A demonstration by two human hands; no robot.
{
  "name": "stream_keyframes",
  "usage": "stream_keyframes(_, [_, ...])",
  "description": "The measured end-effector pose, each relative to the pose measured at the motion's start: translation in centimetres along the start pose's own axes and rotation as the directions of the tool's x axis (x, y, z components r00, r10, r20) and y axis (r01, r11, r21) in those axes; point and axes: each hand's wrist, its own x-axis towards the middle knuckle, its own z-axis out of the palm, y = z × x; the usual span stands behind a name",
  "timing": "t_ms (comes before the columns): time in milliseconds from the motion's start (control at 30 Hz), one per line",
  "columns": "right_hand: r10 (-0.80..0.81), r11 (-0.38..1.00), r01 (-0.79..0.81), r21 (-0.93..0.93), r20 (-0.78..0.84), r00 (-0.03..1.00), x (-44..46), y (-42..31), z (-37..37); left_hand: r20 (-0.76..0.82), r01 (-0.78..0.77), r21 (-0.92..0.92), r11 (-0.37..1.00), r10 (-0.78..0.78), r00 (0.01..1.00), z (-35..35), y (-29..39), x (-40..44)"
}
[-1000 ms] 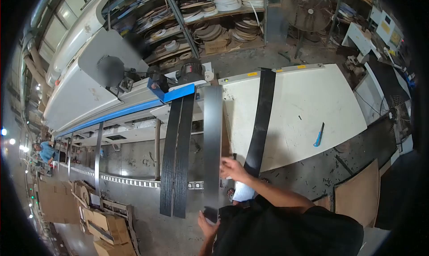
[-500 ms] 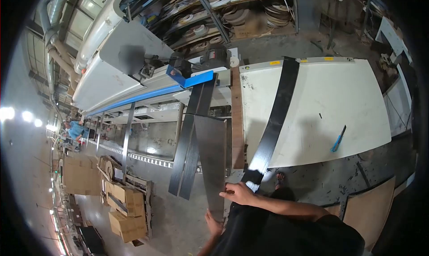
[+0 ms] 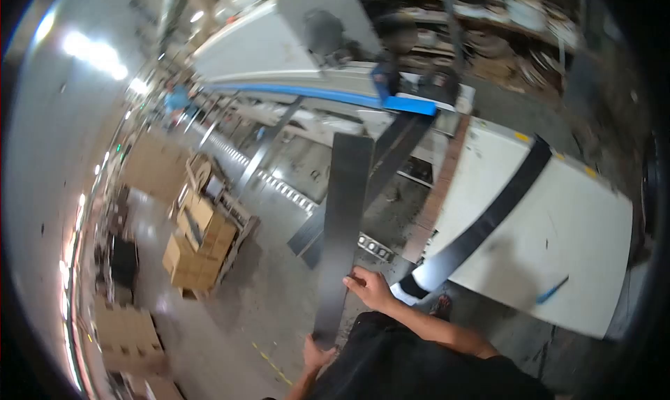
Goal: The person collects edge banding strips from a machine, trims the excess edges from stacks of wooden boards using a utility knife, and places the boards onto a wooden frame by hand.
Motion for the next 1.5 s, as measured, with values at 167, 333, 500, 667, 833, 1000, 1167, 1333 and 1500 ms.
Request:
stream_keyframes(167, [-0.08,0.997,0.074,0.032,0.271,0.959,5.0,-1.1,4.9,-0.183,0.123,-0.098,0.988,-0.139,0.973,0.0,0.3,0.1])
stream_keyframes(333, [0.135,0.991,-0.124,-0.053,0.344,0.929,7.5,4.4,6.8,-0.301,0.223,-0.32,0.921,-0.322,0.897,-2.3,0.5,4.2])
stream_keyframes(500, [0.296,0.954,-0.263,-0.146,0.295,0.909,7.8,7.1,7.3,-0.222,0.447,-0.479,0.755,-0.597,0.771,-3.2,-4.0,5.5])
stream_keyframes(667, [0.393,0.903,-0.346,-0.254,0.164,0.905,7.5,8.5,7.3,-0.281,0.566,-0.495,0.659,-0.738,0.613,-1.7,-11.0,8.8])
stream_keyframes(833, [0.405,0.861,-0.374,-0.346,0.021,0.914,7.5,9.0,6.2,-0.381,0.541,-0.554,0.633,-0.771,0.511,-7.8,-18.5,18.3])
stream_keyframes(1000, [0.296,0.875,-0.317,-0.367,-0.115,0.948,8.6,8.2,4.2,-0.571,0.419,-0.513,0.75,-0.662,0.486,-25.3,-31.1,36.2])
stream_keyframes(1167, [0.285,0.902,-0.35,-0.253,-0.262,0.922,7.8,8.4,1.6,-0.679,0.676,-0.23,0.701,-0.612,0.404,-48.0,-35.0,52.4])
stream_keyframes(1333, [0.258,0.878,-0.386,-0.283,-0.399,0.88,4.7,10.7,-0.4,-0.748,0.553,-0.04,0.832,-0.392,0.535,-42.1,-31.8,60.5])
stream_keyframes(1500, [0.374,0.867,-0.478,-0.144,-0.446,0.813,1.2,13.3,-0.8,-0.29,0.438,-0.123,0.89,-0.455,0.842,-11.9,-22.7,52.3])
